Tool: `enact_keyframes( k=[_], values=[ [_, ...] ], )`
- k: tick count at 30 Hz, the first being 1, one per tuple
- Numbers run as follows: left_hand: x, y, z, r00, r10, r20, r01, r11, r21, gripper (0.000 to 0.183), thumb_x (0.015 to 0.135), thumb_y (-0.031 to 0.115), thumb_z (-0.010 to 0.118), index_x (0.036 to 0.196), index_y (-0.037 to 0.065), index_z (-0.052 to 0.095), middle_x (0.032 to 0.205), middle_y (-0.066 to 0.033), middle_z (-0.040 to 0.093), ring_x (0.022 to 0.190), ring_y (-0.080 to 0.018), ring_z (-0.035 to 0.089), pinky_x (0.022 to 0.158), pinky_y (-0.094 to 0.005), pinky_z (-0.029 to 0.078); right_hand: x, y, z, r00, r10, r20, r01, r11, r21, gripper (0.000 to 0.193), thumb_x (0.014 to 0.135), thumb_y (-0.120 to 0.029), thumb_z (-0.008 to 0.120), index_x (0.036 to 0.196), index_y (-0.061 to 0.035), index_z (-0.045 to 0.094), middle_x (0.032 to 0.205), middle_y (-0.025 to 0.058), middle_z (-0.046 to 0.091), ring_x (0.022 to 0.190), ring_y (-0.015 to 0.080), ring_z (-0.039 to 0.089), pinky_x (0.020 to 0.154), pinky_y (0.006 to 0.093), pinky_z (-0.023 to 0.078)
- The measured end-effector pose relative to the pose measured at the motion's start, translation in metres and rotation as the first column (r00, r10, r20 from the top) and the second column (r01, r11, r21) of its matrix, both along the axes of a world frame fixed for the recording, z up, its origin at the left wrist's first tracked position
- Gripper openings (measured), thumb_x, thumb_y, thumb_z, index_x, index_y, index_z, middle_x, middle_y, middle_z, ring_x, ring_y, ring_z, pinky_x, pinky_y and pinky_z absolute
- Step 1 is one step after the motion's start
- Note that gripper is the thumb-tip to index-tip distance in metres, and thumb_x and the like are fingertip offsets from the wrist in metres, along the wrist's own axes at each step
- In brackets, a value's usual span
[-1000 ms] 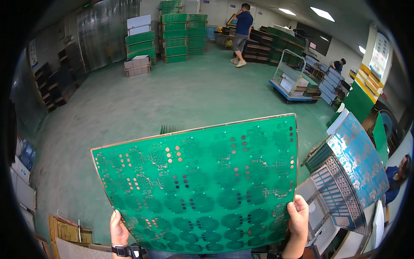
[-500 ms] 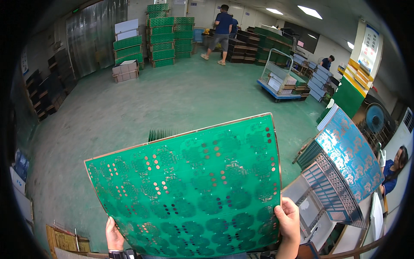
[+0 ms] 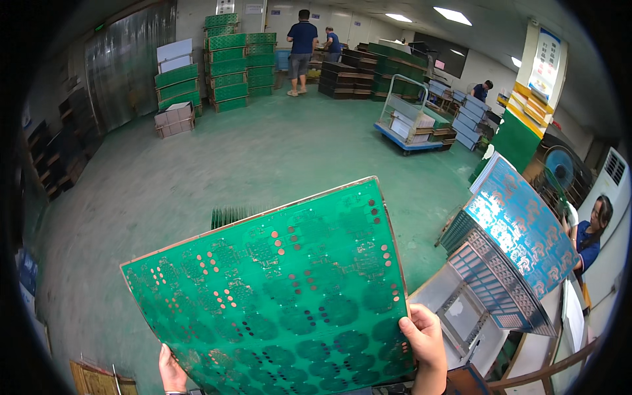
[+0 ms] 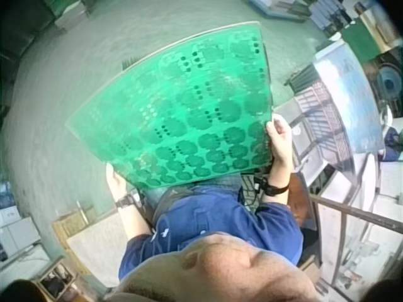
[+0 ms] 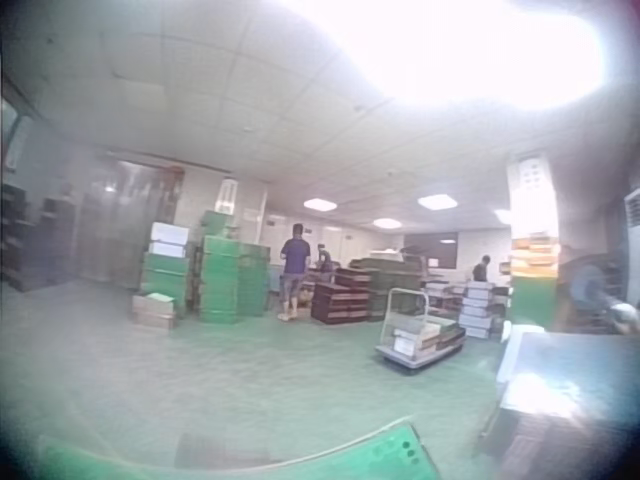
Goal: Cleaning and inspecting large patterned pcb-like sheets with a cloth and placing them into a storage rack.
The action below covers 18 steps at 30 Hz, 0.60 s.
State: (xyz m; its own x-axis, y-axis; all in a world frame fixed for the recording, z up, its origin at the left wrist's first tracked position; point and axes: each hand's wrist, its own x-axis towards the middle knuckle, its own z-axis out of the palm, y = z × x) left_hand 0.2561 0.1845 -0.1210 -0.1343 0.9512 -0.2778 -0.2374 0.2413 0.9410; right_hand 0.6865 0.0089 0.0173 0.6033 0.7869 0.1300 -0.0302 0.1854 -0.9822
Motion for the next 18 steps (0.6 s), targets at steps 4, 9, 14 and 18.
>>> enact_keyframes(
  k=[4, 9, 14, 18],
  values=[
    [-0.003, 0.006, 0.005, 0.972, -0.104, 0.212, 0.111, 0.994, -0.024, 0.034, 0.093, 0.024, 0.045, 0.112, -0.004, 0.054, 0.107, -0.0066, 0.057, 0.095, -0.0152, 0.052, 0.083, -0.0276, 0.043, 0.0, -0.001, 0.002, 1.0, 0.005, 0.01, -0.005, 1.0, -0.029, 0.025, 0.084, -0.014, 0.062, 0.1, 0.0041, 0.055, 0.091, 0.0084, 0.063, 0.081, 0.0122, 0.058, 0.074, 0.0259, 0.046],
    [0.017, 0.0, 0.033, 0.944, 0.11, 0.312, -0.037, 0.972, -0.231, 0.037, 0.092, 0.026, 0.048, 0.114, -0.002, 0.053, 0.11, -0.0077, 0.057, 0.098, -0.0178, 0.052, 0.086, -0.0291, 0.043, 0.0, -0.001, 0.002, 0.999, 0.011, 0.042, -0.008, 0.999, -0.053, 0.026, 0.085, -0.014, 0.061, 0.101, 0.0047, 0.055, 0.09, 0.0089, 0.064, 0.08, 0.0125, 0.059, 0.074, 0.026, 0.046],
    [0.017, -0.001, 0.035, 0.946, 0.08, 0.314, -0.014, 0.978, -0.207, 0.04, 0.091, 0.026, 0.05, 0.118, -0.002, 0.049, 0.116, -0.0093, 0.054, 0.104, -0.0192, 0.05, 0.093, -0.032, 0.039, 0.0, -0.002, 0.001, 0.998, 0.039, 0.042, -0.037, 0.997, -0.063, 0.026, 0.085, -0.014, 0.06, 0.104, 0.0036, 0.055, 0.093, 0.0082, 0.063, 0.082, 0.012, 0.058, 0.076, 0.0259, 0.045],
    [0.009, 0.006, 0.013, 0.945, -0.087, 0.314, 0.028, 0.982, 0.188, 0.032, 0.093, 0.026, 0.046, 0.115, 0.004, 0.049, 0.112, -0.0038, 0.054, 0.103, -0.0149, 0.049, 0.089, -0.0301, 0.039, -0.002, 0.011, -0.006, 0.996, -0.08, 0.029, 0.08, 0.997, -0.015, 0.029, 0.088, -0.015, 0.057, 0.112, -0.001, 0.051, 0.098, 0.0031, 0.058, 0.082, 0.0091, 0.053, 0.073, 0.0228, 0.043]
  ],
)
